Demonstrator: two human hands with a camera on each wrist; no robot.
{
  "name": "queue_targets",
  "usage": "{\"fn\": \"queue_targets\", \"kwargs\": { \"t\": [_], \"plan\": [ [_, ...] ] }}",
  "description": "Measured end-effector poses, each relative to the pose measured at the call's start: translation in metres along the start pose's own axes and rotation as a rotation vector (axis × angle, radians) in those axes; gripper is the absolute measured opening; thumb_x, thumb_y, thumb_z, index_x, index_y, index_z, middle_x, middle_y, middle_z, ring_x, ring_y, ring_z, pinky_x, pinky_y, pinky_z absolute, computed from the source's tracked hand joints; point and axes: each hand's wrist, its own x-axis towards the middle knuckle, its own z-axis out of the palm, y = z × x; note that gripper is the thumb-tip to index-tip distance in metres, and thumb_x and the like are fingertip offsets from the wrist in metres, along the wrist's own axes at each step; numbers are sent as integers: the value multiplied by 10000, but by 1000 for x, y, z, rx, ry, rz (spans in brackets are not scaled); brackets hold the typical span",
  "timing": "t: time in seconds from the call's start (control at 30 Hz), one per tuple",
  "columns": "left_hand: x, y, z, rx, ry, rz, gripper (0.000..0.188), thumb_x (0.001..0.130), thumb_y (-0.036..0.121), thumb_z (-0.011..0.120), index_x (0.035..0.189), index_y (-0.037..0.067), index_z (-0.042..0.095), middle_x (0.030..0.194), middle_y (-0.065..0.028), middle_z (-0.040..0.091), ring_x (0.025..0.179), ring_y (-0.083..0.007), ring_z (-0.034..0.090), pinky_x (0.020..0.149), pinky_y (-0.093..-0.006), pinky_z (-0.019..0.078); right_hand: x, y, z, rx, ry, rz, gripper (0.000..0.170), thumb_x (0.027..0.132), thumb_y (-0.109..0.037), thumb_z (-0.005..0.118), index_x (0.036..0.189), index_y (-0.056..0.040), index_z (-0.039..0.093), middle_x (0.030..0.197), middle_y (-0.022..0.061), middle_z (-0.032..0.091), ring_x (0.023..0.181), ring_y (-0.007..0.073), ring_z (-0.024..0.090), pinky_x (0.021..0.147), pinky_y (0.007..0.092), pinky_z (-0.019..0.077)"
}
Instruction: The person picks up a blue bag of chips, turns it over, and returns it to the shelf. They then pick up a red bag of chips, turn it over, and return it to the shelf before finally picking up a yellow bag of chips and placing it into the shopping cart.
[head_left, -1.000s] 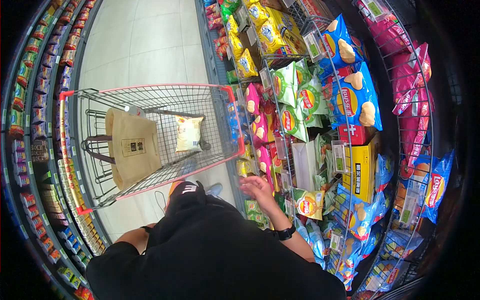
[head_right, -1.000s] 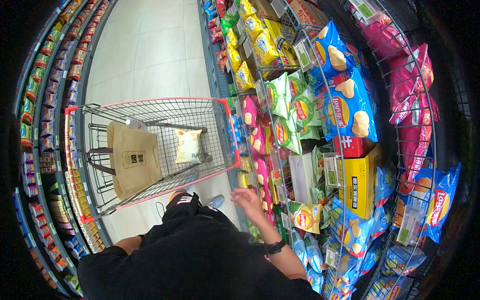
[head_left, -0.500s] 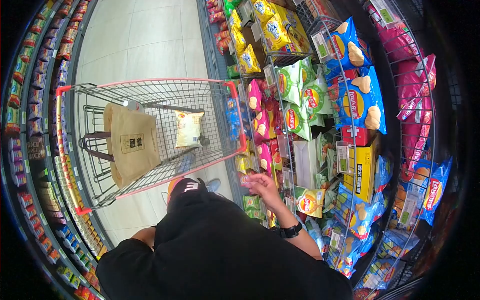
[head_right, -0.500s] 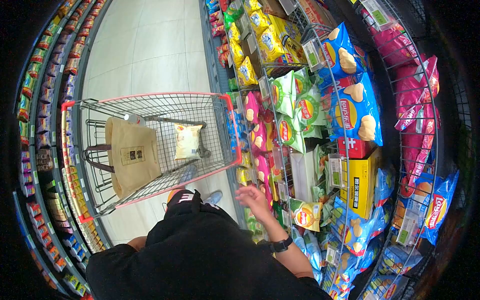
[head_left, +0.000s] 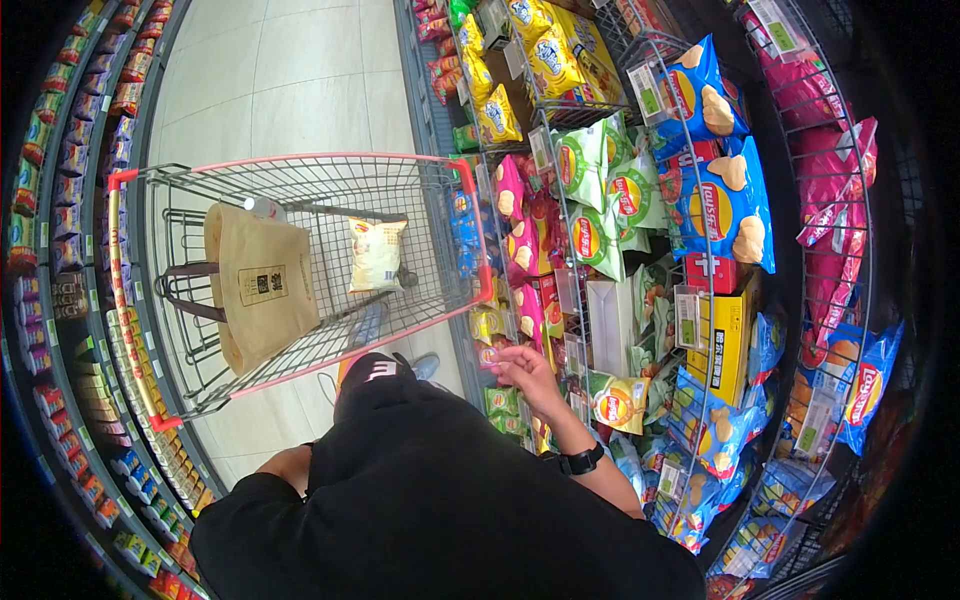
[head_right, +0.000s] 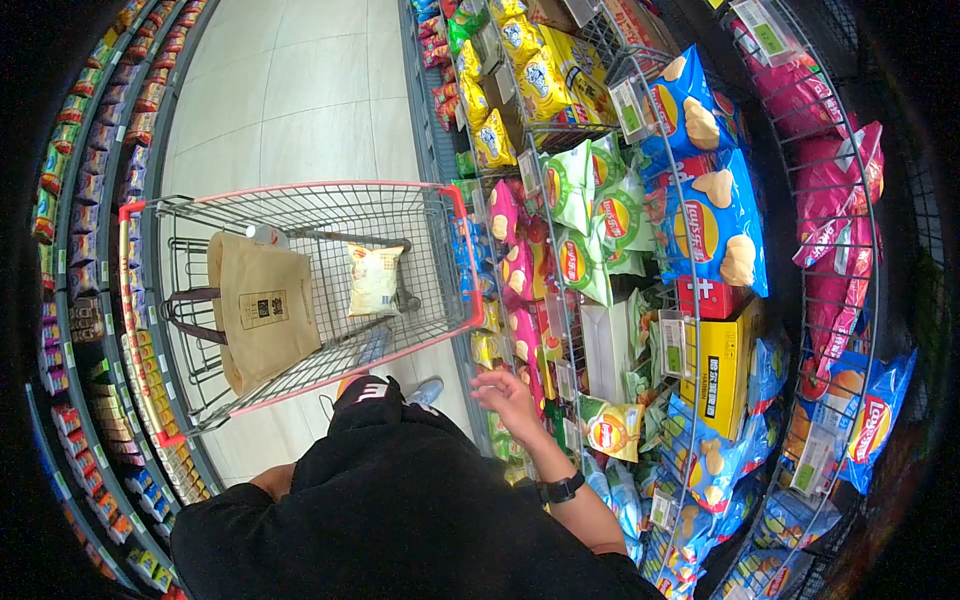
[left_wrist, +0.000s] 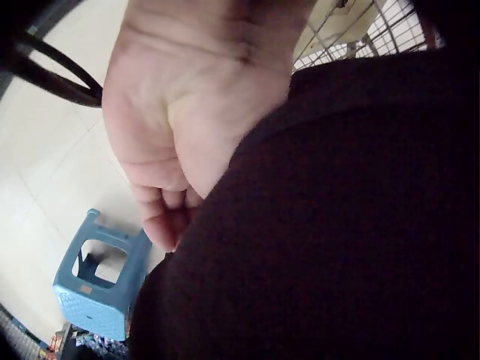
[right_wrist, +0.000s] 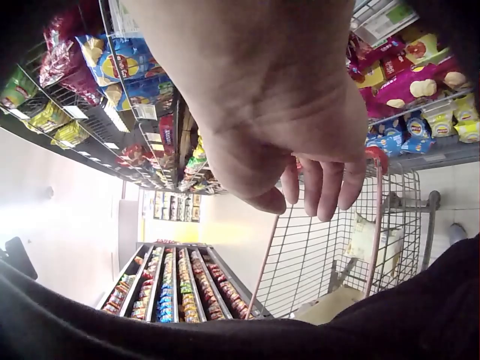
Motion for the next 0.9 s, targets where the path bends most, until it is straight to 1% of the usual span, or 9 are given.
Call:
{"fn": "queue_targets", "kwargs": {
  "t": [0.2, 0.6, 0.9],
  "plan": [
    [0, 1, 0, 5, -8, -4, 295, 911, 247, 523, 1115, 50, 604, 1115, -136, 616, 1019, -270, 576, 866, -363, 433, 2, -4, 0, 2, 5, 7, 211, 900, -76, 571, 1107, -33, 569, 1119, 77, 638, 963, 160, 629, 813, 295, 496],
    [1, 5, -2, 17, -21, -6, 316, 922, 262, 509, 1147, 60, 603, 1159, -123, 609, 1059, -247, 565, 903, -356, 421, 2, -6, -1, 0, 2, 0, 201, 906, -80, 566, 1104, -43, 571, 1126, 71, 638, 976, 163, 631, 817, 291, 485],
    [5, 7, -4, 45, -48, -1, 332, 931, 273, 498, 1171, 68, 602, 1192, -113, 603, 1089, -230, 557, 931, -351, 412, 2, 6, -4, 19, -3, -25, 218, 902, -92, 578, 1114, -42, 564, 1113, 75, 643, 972, 177, 635, 816, 297, 481]
  ]
}}
